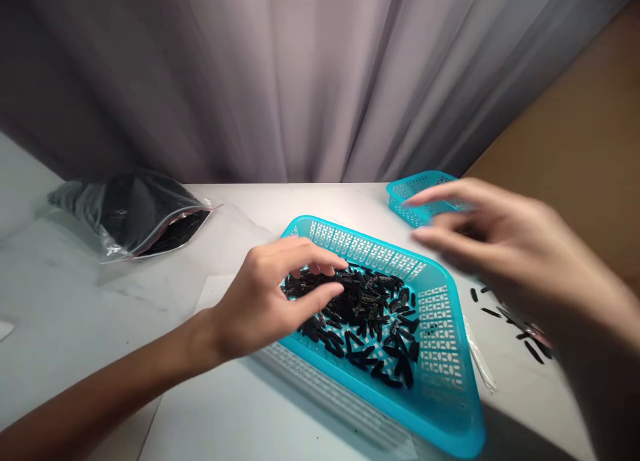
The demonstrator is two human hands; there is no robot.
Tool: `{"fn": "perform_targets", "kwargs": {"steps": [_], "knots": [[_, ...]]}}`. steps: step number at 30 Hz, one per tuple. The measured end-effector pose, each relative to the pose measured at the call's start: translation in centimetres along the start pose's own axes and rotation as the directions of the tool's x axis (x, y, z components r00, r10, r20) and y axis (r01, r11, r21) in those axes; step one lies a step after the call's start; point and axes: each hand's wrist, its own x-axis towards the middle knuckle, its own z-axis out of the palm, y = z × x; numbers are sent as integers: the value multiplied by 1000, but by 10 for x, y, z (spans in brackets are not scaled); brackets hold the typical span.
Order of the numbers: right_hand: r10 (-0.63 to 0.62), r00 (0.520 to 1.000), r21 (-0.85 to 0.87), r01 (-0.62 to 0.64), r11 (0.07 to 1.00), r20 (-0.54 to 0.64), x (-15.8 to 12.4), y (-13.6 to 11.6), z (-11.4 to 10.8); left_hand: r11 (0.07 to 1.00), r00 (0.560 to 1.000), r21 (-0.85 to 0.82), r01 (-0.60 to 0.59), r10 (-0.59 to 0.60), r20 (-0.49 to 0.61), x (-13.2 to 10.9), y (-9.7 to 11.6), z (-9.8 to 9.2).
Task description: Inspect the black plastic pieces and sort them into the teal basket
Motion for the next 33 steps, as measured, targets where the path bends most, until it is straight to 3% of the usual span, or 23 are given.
{"fn": "perform_targets", "kwargs": {"steps": [1,3,5,8,11,14,17,20,25,29,33], "knots": [[7,982,178,-41,983,188,-2,-3,14,999,999,7,-46,46,16,-3,1,3],[25,880,391,-235,890,474,-9,-6,44,996,994,21,-90,89,56,-8,2,10],[14,847,436,-287,853,531,-17,-7,68,997,993,12,-81,80,87,-12,2,18],[5,863,438,-262,860,505,-25,-7,82,996,991,-34,-78,81,102,-15,0,26],[18,841,482,-328,813,541,-25,-4,78,997,994,-49,-59,64,92,-13,-2,25],[52,803,532,-439,724,593,-20,0,72,1000,999,-15,-24,24,30,-8,-4,17],[75,811,568,-469,677,580,-15,5,68,999,997,23,-25,27,-72,-4,-5,8],[80,815,583,-476,658,574,-14,8,65,998,994,49,-37,42,-99,-2,-8,5],[64,849,606,-424,673,524,-16,9,65,998,994,38,-52,55,-98,-3,-11,6],[61,878,611,-378,696,474,-16,11,67,1000,995,-3,11,-11,-99,-4,-13,8],[50,923,558,-274,783,382,-15,12,68,995,989,-40,92,-96,-111,-5,-11,9]]}}
